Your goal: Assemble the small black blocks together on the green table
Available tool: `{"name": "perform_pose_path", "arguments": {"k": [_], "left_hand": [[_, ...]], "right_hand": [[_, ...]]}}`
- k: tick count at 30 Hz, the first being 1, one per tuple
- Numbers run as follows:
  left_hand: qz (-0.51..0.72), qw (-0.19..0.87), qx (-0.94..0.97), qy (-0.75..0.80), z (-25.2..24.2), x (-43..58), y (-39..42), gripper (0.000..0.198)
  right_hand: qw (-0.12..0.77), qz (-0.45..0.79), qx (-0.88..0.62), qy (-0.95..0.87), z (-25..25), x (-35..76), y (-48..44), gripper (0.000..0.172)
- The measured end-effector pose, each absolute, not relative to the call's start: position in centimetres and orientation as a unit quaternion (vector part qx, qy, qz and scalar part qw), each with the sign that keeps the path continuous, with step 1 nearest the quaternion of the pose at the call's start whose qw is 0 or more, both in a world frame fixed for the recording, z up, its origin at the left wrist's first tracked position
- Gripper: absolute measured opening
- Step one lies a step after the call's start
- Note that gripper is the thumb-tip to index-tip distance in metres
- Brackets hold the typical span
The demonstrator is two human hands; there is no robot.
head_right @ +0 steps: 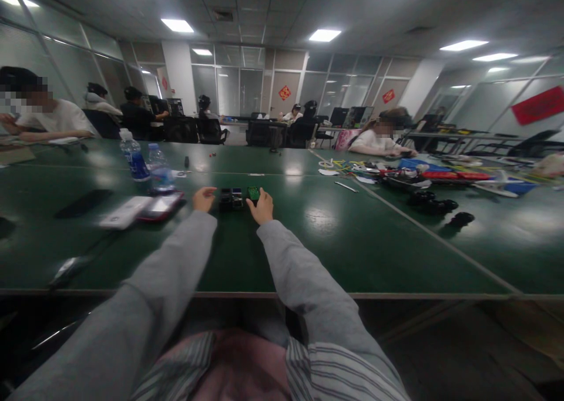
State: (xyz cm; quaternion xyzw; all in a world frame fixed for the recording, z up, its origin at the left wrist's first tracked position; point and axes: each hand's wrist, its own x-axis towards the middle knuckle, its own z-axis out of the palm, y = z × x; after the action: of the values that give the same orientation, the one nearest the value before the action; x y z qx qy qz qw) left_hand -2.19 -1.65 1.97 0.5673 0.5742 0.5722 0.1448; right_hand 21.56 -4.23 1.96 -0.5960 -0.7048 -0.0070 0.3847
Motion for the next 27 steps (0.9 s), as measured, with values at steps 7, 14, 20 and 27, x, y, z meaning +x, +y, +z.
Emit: {"name": "perform_pose_path", "arguments": {"k": [7,14,20,27], "left_hand": [[0.575,0.164,0.543,0.590,2.0,-2.3,-1.6,0.030],[0.569,0.177,0.537,0.597,2.2,-2.2,-1.7,0.026],[0.553,0.175,0.538,0.612,2.3,-2.0,-2.1,0.022],[0.530,0.124,0.548,0.636,2.8,-2.0,-2.8,0.020]], "right_hand": [[0.343,-0.113,-0.509,-0.782,3.3,20.3,-6.6,0.046],[0.367,-0.066,-0.593,-0.714,2.7,20.8,-5.5,0.044],[0.357,0.022,-0.633,-0.687,1.9,21.6,-4.0,0.071],[0.346,0.070,-0.633,-0.689,1.7,21.8,-3.9,0.065]]}}
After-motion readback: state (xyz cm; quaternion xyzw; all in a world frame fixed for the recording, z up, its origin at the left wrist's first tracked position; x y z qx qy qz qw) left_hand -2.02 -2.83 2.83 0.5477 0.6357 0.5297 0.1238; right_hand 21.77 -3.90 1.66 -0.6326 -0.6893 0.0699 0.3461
